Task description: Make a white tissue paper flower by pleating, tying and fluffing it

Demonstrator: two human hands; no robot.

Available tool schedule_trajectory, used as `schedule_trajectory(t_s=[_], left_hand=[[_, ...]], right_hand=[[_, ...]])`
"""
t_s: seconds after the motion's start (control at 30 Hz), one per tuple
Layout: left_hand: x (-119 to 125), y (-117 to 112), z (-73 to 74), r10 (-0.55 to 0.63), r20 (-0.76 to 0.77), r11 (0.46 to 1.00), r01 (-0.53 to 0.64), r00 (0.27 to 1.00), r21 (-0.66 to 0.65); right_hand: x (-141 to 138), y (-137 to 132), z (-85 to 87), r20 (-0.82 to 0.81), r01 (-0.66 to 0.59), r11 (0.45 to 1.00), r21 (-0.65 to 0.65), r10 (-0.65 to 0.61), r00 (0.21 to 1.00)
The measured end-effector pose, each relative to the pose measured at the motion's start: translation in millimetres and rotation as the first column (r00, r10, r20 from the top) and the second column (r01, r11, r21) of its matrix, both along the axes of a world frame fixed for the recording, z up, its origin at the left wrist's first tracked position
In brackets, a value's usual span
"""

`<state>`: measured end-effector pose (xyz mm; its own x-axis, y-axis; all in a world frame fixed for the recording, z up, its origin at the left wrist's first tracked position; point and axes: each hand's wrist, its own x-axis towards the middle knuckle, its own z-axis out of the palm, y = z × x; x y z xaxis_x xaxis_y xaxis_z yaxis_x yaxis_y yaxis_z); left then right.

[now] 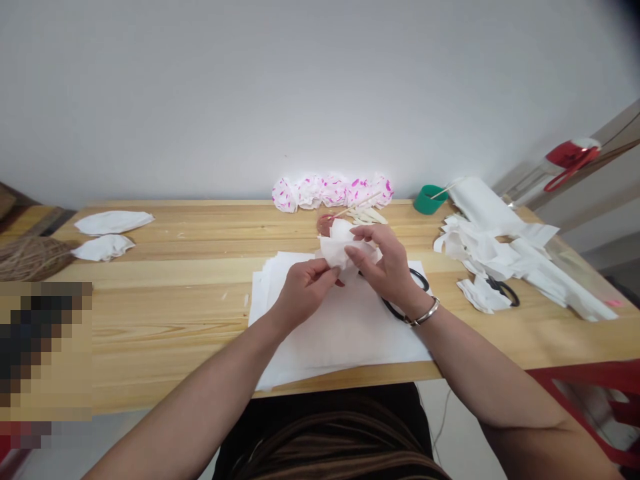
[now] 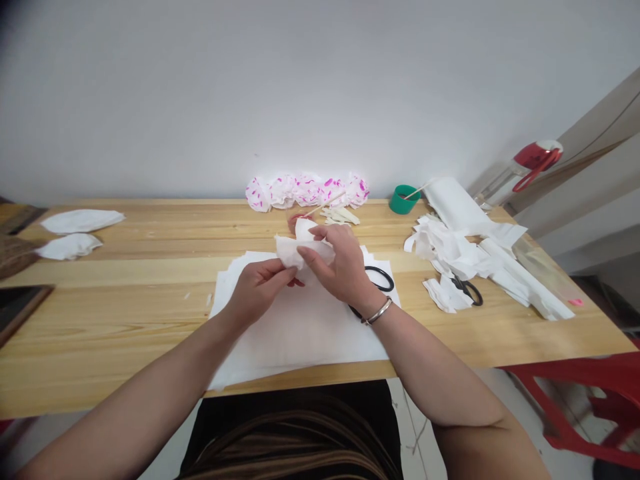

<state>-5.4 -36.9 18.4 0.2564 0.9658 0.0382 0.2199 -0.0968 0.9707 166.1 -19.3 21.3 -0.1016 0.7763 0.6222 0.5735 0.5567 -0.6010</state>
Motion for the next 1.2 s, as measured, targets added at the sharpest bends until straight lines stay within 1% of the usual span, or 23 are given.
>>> schedule_trajectory(t_s=[0.07,0.13,0.2,0.27,0.33,0.4,0.5,0.6,0.67,0.7,0.73,0.8,0.87,0.93,1.03,1.1,1.2], left_hand=[[0.1,-1.9,-1.4,-0.023,-0.055,0.997,0.027,0.998,0.076],[0.7,-3.8,-2.2,-0.030,-0.102,0.988,0.045,0.994,0.146],[1.6,-5.1,-2.1,-0.023,-0.127,0.984,0.045,0.992,0.174],[2.3,-5.3,-1.3,-0.013,-0.104,0.988,0.029,0.994,0.150],[2.6,-4.4,-0.5,-0.003,-0.051,0.996,0.008,0.999,0.093],[2.5,-3.1,-0.3,0.031,-0.020,0.999,-0.030,0.999,0.046],[2.2,-1.6,-1.1,0.081,-0.043,0.997,-0.080,0.996,0.019],[2.6,-1.0,-1.0,0.097,-0.041,0.995,-0.097,0.994,0.003],[3.4,-0.9,0.1,0.098,-0.005,0.995,-0.098,0.995,-0.023],[3.8,-0.8,0.9,0.093,0.016,0.995,-0.093,0.996,-0.041],[4.2,-0.8,1.7,0.089,0.035,0.994,-0.087,0.995,-0.059],[4.6,-0.6,3.2,0.084,0.056,0.993,-0.079,0.995,-0.083],[4.3,-0.6,3.9,0.087,0.050,0.993,-0.083,0.995,-0.082],[3.6,-1.0,3.4,0.085,0.024,0.995,-0.084,0.996,-0.061],[2.5,-2.2,1.0,0.062,-0.032,0.998,-0.062,0.998,0.014],[2.2,-2.9,-0.9,0.041,-0.054,0.998,-0.037,0.998,0.059],[2.7,-3.3,-3.5,0.019,-0.051,0.998,-0.016,0.999,0.058]], right_hand=[[-0.9,-1.2,0.4,0.070,-0.040,0.998,0.042,0.037,0.997],[-1.3,-0.9,-1.3,0.124,-0.050,0.997,0.063,0.042,0.991],[-1.2,0.2,-3.9,0.156,-0.054,0.996,0.069,0.043,0.987],[-0.9,0.9,-5.7,0.174,-0.069,0.995,0.073,0.055,0.983],[-1.1,0.8,-6.1,0.186,-0.099,0.992,0.083,0.082,0.979],[-1.9,0.1,-5.3,0.201,-0.138,0.987,0.087,0.118,0.972],[-3.5,-0.7,-4.2,0.194,-0.162,0.984,0.069,0.146,0.970],[-4.0,0.1,-3.9,0.080,-0.091,0.996,0.023,0.089,0.993],[-3.2,1.6,-3.8,-0.064,-0.013,0.998,-0.057,0.009,0.998],[-2.7,2.5,-3.6,-0.139,0.012,0.992,-0.123,-0.029,0.990],[-2.1,3.2,-3.1,-0.209,0.018,0.980,-0.197,-0.060,0.976],[-1.1,4.1,-1.3,-0.314,-0.017,0.944,-0.328,-0.092,0.945],[-0.7,3.5,1.2,-0.360,-0.070,0.921,-0.384,-0.079,0.930],[-1.2,2.0,3.3,-0.337,-0.088,0.923,-0.376,-0.048,0.940],[-2.9,0.3,3.0,-0.221,-0.055,0.950,-0.308,-0.015,0.975],[-4.2,0.6,0.5,-0.147,-0.006,0.969,-0.246,-0.031,0.989],[-5.8,1.2,-2.9,-0.078,0.028,0.983,-0.184,-0.043,0.996]])
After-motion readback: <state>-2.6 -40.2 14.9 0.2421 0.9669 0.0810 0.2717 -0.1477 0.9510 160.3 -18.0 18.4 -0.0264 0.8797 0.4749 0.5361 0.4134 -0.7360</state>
